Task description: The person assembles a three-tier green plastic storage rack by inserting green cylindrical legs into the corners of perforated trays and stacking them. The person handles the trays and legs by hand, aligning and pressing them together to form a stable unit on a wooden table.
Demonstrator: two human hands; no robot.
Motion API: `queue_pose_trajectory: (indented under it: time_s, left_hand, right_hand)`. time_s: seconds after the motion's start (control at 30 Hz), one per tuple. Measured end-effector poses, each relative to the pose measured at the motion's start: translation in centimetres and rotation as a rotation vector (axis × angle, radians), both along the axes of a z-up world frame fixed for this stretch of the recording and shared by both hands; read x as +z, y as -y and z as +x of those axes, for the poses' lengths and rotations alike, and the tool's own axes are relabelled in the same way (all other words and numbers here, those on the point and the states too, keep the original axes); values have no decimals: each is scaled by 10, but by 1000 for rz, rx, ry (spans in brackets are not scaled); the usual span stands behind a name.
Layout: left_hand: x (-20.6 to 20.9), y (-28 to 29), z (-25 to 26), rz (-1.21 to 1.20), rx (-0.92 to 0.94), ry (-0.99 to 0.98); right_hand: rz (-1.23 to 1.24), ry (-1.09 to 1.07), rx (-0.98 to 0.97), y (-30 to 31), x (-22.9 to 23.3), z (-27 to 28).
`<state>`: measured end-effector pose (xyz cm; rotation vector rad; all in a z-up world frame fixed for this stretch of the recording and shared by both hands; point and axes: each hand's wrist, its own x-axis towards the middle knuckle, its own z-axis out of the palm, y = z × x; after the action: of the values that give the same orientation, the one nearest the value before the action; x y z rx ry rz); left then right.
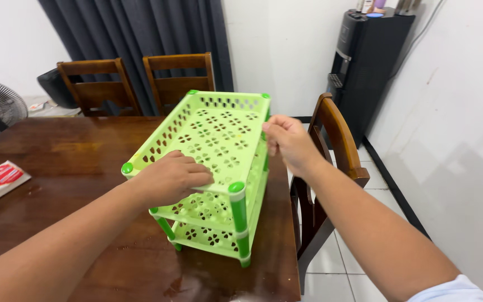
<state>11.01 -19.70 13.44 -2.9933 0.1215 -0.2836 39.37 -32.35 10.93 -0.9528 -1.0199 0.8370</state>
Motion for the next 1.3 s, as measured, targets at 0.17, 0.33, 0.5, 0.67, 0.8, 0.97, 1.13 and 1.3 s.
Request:
queue_pose_trajectory:
  time_s: [0.17,0.33,0.5,0.67,0.8,0.97,1.13,1.3]
  left_hand:
    - [5,-36,-30,-69,-104,-16]
    - [13,-75,-61,-122,-69,-90]
    - [12,-136,-85,-109,189,-182]
    - [9,-198,-98,-46,407,-297]
    - [34,-200,-90,-214,400,-222]
    - [61,-98,-57,-364,416,-179]
    - [58,-13,-15,-317,178,-145]
    - [39,13,11,-364,287,-13]
  right_hand:
    - [75,240,-461,-16,-11,50]
    - [-17,452,-661,-19,-23,75]
    - [-235,415,-489,-21,-27,39]
    - [-225,536,-502,-9,-20,-17]
    - [-384,605,-537,11,-4,-44]
    - [-423,678,-415,20,21,-46]
    - [-132,385,-425,11,47,-57]
    - [37,20,-167,2,75,-71]
